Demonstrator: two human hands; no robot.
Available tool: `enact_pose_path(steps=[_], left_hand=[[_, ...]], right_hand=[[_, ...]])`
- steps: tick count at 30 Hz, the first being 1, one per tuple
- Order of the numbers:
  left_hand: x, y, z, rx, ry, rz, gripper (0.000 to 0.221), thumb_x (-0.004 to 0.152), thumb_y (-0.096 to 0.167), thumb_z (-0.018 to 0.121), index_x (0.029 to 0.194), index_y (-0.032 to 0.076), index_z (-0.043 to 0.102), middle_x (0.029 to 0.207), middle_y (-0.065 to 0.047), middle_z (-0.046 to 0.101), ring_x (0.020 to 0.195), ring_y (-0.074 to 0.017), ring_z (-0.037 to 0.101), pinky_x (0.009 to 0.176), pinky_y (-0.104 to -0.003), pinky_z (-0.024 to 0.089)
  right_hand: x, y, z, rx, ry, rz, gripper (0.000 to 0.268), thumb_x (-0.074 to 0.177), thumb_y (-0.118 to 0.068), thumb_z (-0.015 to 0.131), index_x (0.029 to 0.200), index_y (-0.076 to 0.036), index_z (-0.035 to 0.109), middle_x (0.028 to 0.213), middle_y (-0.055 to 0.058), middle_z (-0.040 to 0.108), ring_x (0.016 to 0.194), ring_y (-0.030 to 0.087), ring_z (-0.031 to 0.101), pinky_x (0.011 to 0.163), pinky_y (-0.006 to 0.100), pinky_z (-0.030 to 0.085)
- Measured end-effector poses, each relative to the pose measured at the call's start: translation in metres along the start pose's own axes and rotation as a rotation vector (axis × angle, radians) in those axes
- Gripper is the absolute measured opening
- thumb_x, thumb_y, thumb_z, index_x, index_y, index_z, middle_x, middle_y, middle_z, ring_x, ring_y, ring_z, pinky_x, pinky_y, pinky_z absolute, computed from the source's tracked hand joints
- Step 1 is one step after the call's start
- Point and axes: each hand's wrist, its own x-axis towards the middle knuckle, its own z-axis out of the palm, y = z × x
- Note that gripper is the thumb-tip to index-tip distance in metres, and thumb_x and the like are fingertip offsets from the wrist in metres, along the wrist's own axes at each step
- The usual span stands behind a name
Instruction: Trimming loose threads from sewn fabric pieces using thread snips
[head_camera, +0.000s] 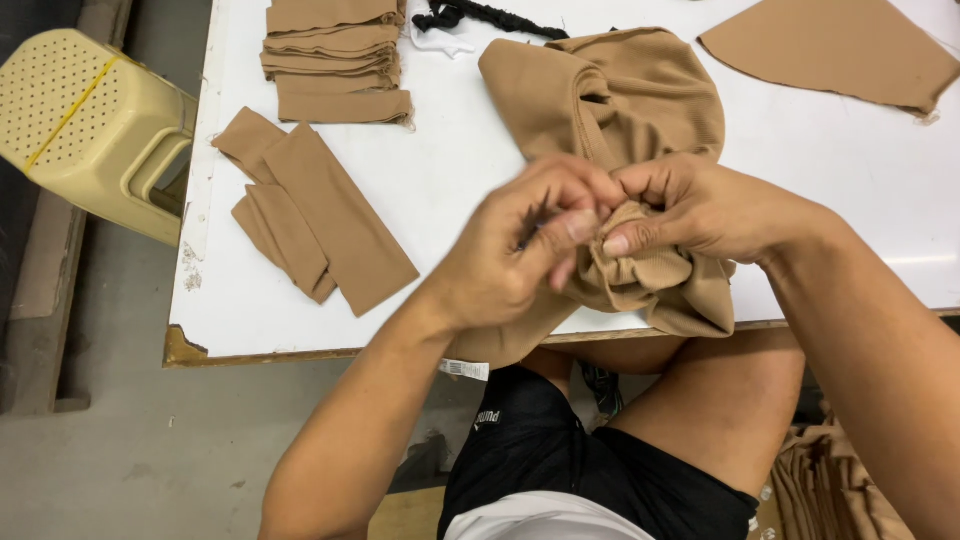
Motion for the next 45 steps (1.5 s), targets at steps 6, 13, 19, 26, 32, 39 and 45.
enact_pose_path(steps=[6, 13, 19, 26, 32, 39, 45], left_hand=[[0.0, 0.004, -0.016, 0.088, -0.06, -0.039, 0.016, 0.108, 0.027, 0.041, 0.101, 0.014, 0.046, 0.092, -0.002, 0.048, 0.087, -0.0185, 0.052, 0.081, -0.031, 0.052], [0.004, 0.015, -0.013, 0.029, 0.169, 0.031, 0.02, 0.109, 0.029, 0.044, 0.097, 0.012, 0.045, 0.089, -0.001, 0.049, 0.083, -0.0139, 0.047, 0.079, -0.029, 0.044], [0.011, 0.036, 0.004, -0.041, 0.099, 0.022, 0.016, 0.11, 0.027, 0.043, 0.101, 0.014, 0.044, 0.089, 0.001, 0.044, 0.082, -0.0136, 0.046, 0.075, -0.026, 0.045], [0.019, 0.038, 0.012, 0.024, 0.239, 0.057, 0.022, 0.108, 0.03, 0.046, 0.099, 0.01, 0.049, 0.088, -0.002, 0.053, 0.083, -0.0147, 0.055, 0.08, -0.028, 0.051], [0.021, 0.021, 0.012, -0.743, 0.325, 0.036, 0.019, 0.102, 0.019, 0.062, 0.095, 0.005, 0.052, 0.088, -0.007, 0.052, 0.076, -0.0151, 0.054, 0.084, -0.036, 0.063], [0.046, 0.028, 0.009, -0.411, 0.35, 0.157, 0.023, 0.102, 0.028, 0.058, 0.094, 0.009, 0.05, 0.085, -0.004, 0.05, 0.067, -0.0125, 0.048, 0.067, -0.029, 0.06], [0.065, 0.079, -0.021, -0.117, 0.322, 0.23, 0.025, 0.103, 0.025, 0.05, 0.083, 0.011, 0.047, 0.08, 0.001, 0.043, 0.068, -0.0084, 0.041, 0.057, -0.023, 0.045]], right_hand=[[-0.002, -0.013, -0.006, -0.086, 0.029, 0.193, 0.011, 0.083, 0.0, 0.076, 0.093, 0.004, 0.077, 0.083, 0.023, 0.089, 0.065, 0.031, 0.085, 0.056, 0.037, 0.07], [-0.013, -0.015, -0.011, -0.515, 0.312, 0.178, 0.031, 0.076, -0.014, 0.086, 0.106, -0.009, 0.079, 0.089, 0.002, 0.073, 0.082, 0.014, 0.064, 0.072, 0.028, 0.049], [-0.03, 0.018, 0.087, -0.754, 0.963, -0.544, 0.036, 0.09, -0.019, 0.088, 0.097, -0.002, 0.058, 0.091, 0.011, 0.059, 0.081, 0.02, 0.055, 0.075, 0.031, 0.043], [-0.012, 0.023, 0.101, -1.033, 1.02, -0.458, 0.015, 0.096, 0.001, 0.066, 0.11, 0.001, 0.062, 0.102, 0.018, 0.068, 0.091, 0.038, 0.064, 0.082, 0.046, 0.049], [-0.026, 0.008, 0.103, -0.844, 0.988, -0.548, 0.013, 0.105, 0.009, 0.058, 0.113, 0.005, 0.068, 0.104, 0.018, 0.059, 0.092, 0.029, 0.057, 0.084, 0.037, 0.046], [-0.04, 0.012, 0.07, -0.767, 1.024, -0.447, 0.017, 0.105, 0.004, 0.079, 0.12, -0.004, 0.077, 0.092, 0.007, 0.062, 0.081, 0.016, 0.053, 0.067, 0.027, 0.05], [-0.085, -0.029, 0.045, -1.063, 0.967, -0.314, 0.016, 0.111, 0.008, 0.082, 0.125, 0.0, 0.082, 0.099, 0.011, 0.067, 0.09, 0.02, 0.063, 0.079, 0.029, 0.046]])
